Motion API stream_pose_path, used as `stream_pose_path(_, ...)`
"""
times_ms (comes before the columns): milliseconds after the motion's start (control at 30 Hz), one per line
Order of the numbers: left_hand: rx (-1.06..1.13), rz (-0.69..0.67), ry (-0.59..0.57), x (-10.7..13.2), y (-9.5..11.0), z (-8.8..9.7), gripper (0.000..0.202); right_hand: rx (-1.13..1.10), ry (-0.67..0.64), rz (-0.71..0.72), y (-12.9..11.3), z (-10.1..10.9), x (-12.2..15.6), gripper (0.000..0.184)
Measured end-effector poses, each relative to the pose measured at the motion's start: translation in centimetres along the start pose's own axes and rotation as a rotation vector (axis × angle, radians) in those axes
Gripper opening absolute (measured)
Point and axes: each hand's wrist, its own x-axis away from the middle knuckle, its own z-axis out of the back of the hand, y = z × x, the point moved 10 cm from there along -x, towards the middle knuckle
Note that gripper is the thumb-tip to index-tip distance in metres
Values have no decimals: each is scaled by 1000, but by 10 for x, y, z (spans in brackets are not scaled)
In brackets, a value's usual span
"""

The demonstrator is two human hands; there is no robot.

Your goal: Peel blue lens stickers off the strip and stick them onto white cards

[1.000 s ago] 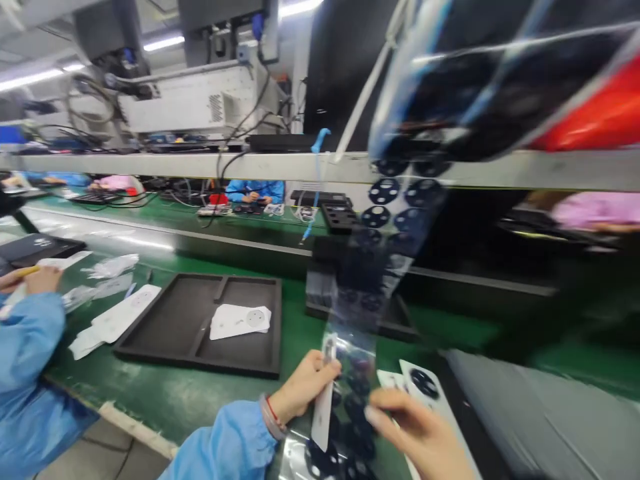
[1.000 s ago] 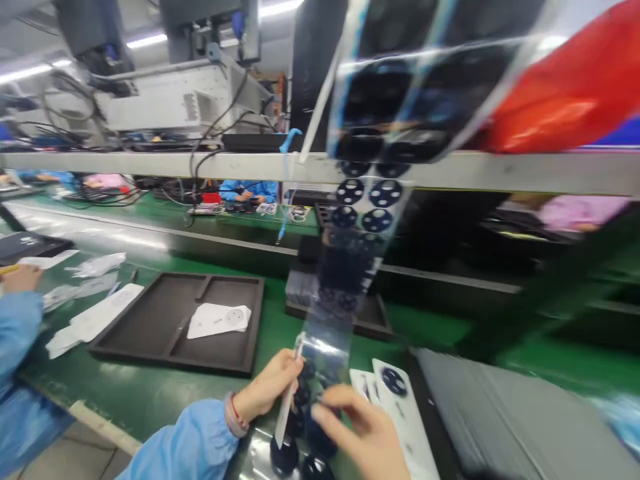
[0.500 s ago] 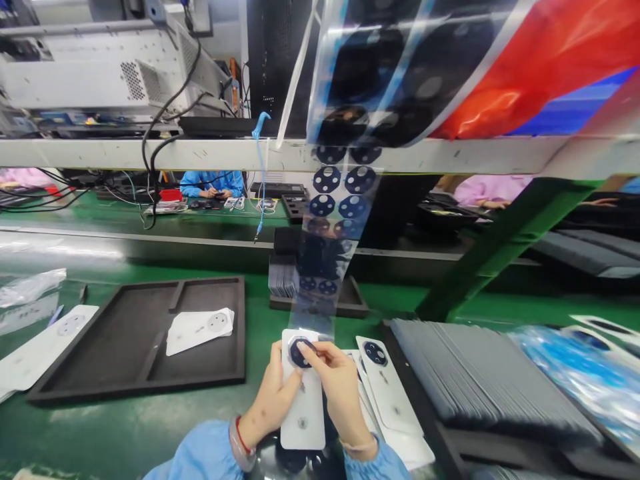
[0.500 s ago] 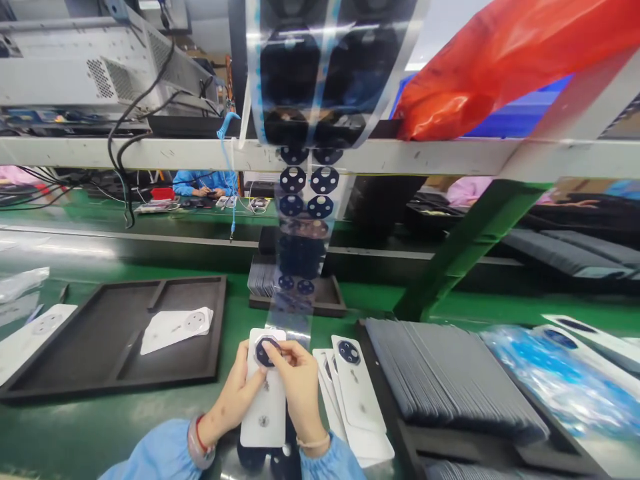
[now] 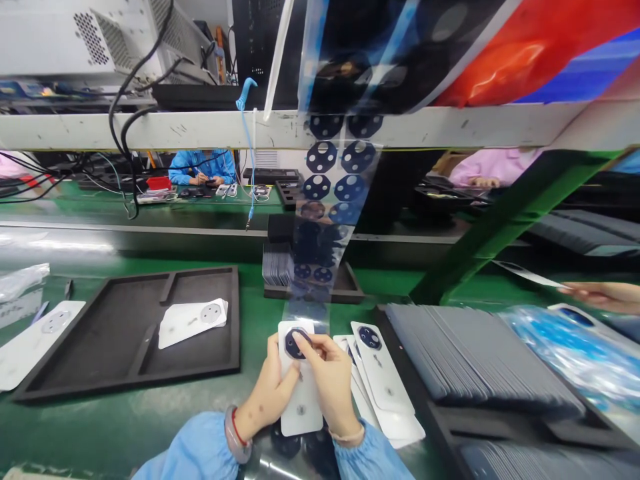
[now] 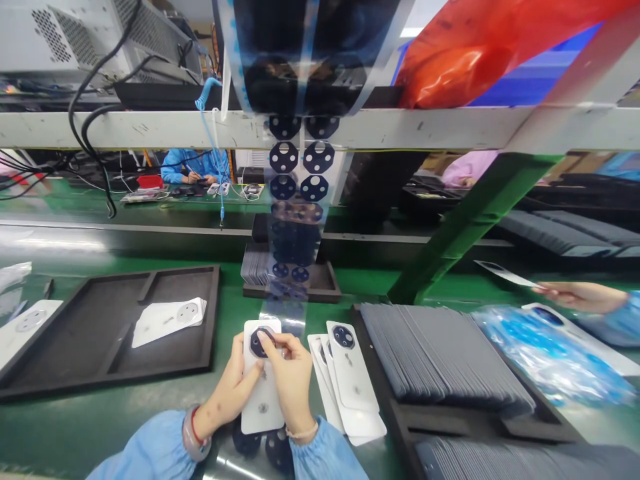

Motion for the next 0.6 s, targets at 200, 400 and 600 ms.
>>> stream_pose_path(200, -16, 11, -2, 0, 1, 1, 42, 10, 1, -16, 1, 0, 2, 33)
stream_pose_path(400, -28, 17, -15, 1, 0, -1, 42, 28, 1, -8, -3, 0, 3, 32)
stream_pose_path(600, -85, -11, -19, 0, -1, -3, 42, 115, 43, 42, -3, 2, 5, 33)
